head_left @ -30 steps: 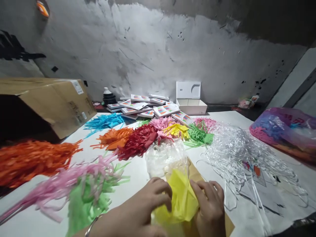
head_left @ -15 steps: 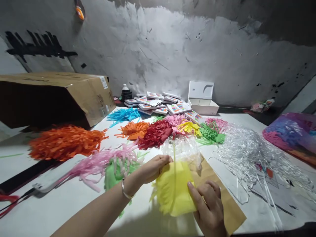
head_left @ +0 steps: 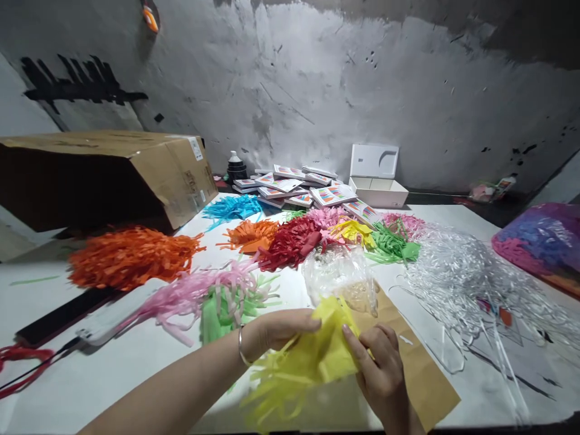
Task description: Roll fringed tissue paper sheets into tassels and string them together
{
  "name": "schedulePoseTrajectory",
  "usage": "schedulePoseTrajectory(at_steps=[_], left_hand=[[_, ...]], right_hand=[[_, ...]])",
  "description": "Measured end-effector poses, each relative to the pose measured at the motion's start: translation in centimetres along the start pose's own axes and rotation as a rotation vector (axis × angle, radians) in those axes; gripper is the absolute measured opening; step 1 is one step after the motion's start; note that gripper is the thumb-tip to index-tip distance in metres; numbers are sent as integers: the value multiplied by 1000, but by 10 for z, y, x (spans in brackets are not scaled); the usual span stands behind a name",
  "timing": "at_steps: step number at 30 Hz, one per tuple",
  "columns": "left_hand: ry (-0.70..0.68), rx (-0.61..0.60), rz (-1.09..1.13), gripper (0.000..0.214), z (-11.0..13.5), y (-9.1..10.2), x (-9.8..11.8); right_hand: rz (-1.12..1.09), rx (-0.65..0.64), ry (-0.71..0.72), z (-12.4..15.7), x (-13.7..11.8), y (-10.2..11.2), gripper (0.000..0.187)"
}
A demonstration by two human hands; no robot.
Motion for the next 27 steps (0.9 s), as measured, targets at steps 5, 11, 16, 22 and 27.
schedulePoseTrajectory(at_steps=[5,11,16,22,27], left_hand=[[-76,-77,114,41,-28,-28,-19],[-58,48,-29,43,-36,-20,-21],[-14,206,-131,43,25,36,-20],[-70,941,-915,46,149,107,10],[-336,747,-1580,44,115,34,-12]], right_hand=[[82,52,-76,3,43,11,56],[554,153,-69,18,78,79,54],[291,-160,93,36,31,23,53],[47,-241,-30,69,-29,-83,46],[-78,-290,-104,77,-45,-108,44]])
Point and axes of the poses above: each hand's wrist, its own z-axis away from the middle knuckle, its own y-axis out of the back of the hand, x = y × z, the point moved 8 cm from there along -z, towards the middle knuckle, and after that the axes turned 4 degrees about -x, right-handed, at the moved point
